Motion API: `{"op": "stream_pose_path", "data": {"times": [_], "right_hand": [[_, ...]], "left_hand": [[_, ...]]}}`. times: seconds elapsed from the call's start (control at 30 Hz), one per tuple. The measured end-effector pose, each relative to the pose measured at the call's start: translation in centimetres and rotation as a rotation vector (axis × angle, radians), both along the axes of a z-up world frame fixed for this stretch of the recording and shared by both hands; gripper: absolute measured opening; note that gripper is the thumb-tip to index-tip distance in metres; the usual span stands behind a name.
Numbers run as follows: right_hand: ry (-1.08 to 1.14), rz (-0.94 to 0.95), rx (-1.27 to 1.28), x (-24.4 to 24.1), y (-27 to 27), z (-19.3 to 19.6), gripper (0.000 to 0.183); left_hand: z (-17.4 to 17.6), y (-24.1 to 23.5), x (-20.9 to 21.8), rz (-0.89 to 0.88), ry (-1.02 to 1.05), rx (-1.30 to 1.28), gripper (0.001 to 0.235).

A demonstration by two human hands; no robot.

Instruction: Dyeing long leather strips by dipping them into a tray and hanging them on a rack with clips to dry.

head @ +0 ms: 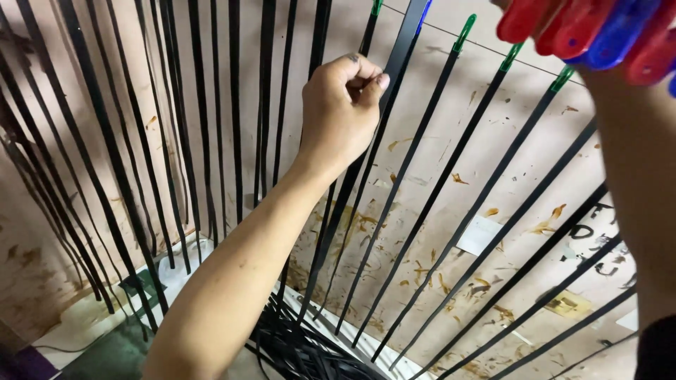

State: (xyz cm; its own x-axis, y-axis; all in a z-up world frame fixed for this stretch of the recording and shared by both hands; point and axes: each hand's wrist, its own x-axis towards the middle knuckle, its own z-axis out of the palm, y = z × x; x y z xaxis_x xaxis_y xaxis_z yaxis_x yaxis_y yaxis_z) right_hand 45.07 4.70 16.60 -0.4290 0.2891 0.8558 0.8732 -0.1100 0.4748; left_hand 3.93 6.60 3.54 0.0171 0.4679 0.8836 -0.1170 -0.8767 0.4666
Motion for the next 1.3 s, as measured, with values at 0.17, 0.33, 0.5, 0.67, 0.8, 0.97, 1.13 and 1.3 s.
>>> {"op": "stream_pose_path", "data": {"times": [0.17, 0.33, 0.5, 0.67, 0.8, 0.97, 1.13, 1.3], "right_hand": [[0.009, 0.013, -0.013, 0.3, -1.6, -3.4, 0.038], [0.015, 0.014, -0.013, 1.0, -2.6, -4.8, 0.038], [0.022, 0.031, -0.013, 1.4, -2.4, -5.5, 0.038], [0.019, 0.037, -0.027, 2.0, -2.4, -5.8, 0.038], [0.021, 0.045, -0.033, 1.9, -3.0, -6.1, 0.038], [0.020, 0.059, -0.032, 1.9, -3.6, -5.9, 0.038], [0.017, 0.067, -0.030, 2.1, -4.5, -5.6, 0.037], [0.013, 0.073, -0.029, 1.9, -5.6, -5.4, 0.037]], "left_hand": [[0.5, 2.1, 1.3, -0.002, -0.041, 0.001, 0.009], [1.0, 3.7, 2.5, 0.009, -0.029, -0.048, 0.009], [1.1, 5.2, 3.2, 0.010, -0.034, -0.028, 0.009], [1.0, 6.0, 3.6, -0.016, -0.033, -0.052, 0.008], [1.1, 6.9, 4.3, -0.069, -0.026, -0.107, 0.004], [1.7, 8.3, 5.4, -0.120, -0.035, -0.179, 0.002], [1.8, 10.3, 6.6, -0.146, -0.078, -0.084, 0.004], [2.0, 11.1, 7.4, -0.176, -0.104, -0.135, 0.005]]}}
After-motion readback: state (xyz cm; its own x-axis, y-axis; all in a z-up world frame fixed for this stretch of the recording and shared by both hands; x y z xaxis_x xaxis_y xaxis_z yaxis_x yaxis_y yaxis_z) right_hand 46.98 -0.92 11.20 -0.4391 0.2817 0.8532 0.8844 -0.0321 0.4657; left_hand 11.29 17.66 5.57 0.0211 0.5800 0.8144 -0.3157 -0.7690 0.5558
